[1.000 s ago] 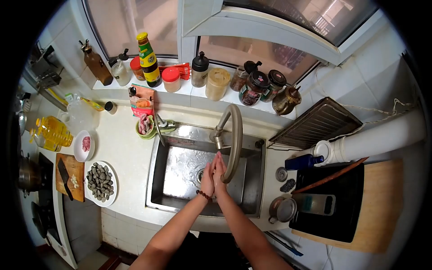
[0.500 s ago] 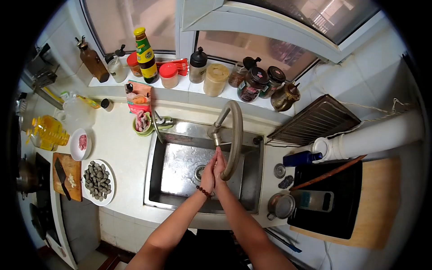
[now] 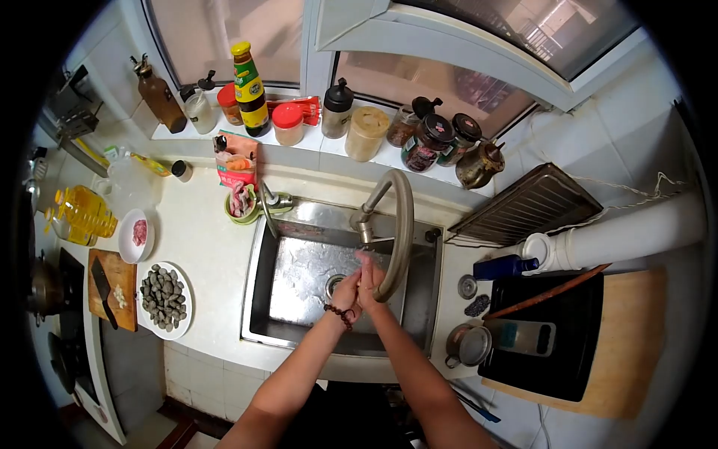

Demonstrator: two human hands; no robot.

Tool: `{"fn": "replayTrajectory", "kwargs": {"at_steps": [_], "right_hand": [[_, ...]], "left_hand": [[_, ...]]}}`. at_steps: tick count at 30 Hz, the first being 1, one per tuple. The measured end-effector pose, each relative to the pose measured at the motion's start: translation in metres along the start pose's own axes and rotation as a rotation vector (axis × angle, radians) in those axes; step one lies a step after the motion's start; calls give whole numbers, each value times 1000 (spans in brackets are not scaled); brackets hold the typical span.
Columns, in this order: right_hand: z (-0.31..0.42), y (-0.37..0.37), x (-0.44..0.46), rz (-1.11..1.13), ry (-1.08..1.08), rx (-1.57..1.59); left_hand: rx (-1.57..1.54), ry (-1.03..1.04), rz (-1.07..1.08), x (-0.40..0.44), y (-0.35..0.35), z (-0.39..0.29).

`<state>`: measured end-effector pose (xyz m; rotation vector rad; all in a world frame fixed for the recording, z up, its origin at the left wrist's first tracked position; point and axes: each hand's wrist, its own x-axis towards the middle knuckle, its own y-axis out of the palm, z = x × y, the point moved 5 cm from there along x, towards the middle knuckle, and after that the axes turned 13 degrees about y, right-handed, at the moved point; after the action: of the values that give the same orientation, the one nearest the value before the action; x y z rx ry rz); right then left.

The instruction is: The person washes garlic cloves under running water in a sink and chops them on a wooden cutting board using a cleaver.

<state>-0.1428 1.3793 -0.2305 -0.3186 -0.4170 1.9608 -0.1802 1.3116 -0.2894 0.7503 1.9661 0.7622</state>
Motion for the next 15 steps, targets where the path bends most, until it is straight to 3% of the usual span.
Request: {"fn": "replayTrajectory", "kwargs": {"at_steps": [2, 4, 6, 8, 9, 10, 11, 12, 13, 15], "right_hand": [[-12, 11, -8, 226, 304, 174], [-1, 8, -11, 213, 336, 169], [-9, 16, -14, 302, 436, 474], [-40, 16, -1, 308, 422, 473], [-51, 10, 5, 309, 416, 470], [-62, 5, 11, 310, 411, 467], [-69, -5, 24, 221, 505, 706], [-62, -10, 31, 126, 599, 948], [-50, -19, 34, 116, 603, 780], [-55, -26, 53, 71, 722, 889]], "left_hand": [[53, 2, -106, -3, -2, 7], [191, 72, -137, 2, -8, 1], [330, 79, -150, 2, -16, -11], [277, -114, 20, 4, -17, -10], [277, -116, 20, 3, -22, -17], [73, -226, 165, -1, -17, -20], [-134, -330, 311, -5, -7, -22], [-131, -330, 311, -6, -4, -21], [-81, -284, 195, -5, -5, -19], [-27, -235, 85, -6, 0, -24]]}}
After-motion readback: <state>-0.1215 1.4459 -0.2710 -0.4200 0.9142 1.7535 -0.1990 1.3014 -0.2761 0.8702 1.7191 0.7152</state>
